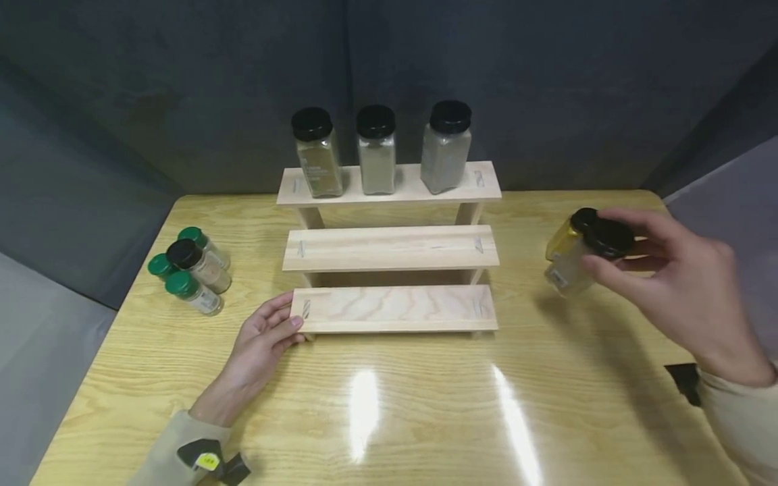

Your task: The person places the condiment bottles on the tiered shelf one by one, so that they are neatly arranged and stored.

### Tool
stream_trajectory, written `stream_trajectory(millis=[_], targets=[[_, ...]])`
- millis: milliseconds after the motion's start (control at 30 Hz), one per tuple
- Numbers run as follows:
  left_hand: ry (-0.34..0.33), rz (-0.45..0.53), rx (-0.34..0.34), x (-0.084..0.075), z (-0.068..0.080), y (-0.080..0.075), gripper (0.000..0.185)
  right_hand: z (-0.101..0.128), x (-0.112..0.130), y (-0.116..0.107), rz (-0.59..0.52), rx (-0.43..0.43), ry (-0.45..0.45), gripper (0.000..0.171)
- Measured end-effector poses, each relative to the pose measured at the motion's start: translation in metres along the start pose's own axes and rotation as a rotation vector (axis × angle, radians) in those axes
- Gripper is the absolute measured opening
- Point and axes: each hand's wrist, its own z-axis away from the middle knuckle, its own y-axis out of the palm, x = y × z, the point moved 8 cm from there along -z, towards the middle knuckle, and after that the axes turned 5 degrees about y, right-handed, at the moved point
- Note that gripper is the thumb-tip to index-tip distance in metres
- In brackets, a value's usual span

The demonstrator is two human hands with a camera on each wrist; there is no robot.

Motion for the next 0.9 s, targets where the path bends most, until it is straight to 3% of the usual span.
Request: stream_trajectory(millis=[367, 567, 900], targets=[[0.004, 0.001, 0.002, -0.001, 0.000, 0.000, 0.053, -0.015, 0.046, 0.021, 0.072, 0.059, -0.125, 0.063], [0.001, -0.001, -0.003, -0.002, 0.000, -0.001, 0.053, -0.024, 0.069, 0.027, 0.073, 0.067, -0.162, 0.066], [-0.005, -0.004, -0.011, 0.000, -0.001, -0.001, 0.053, -0.036, 0.100, 0.055, 0.076, 0.156, -0.196, 0.068]])
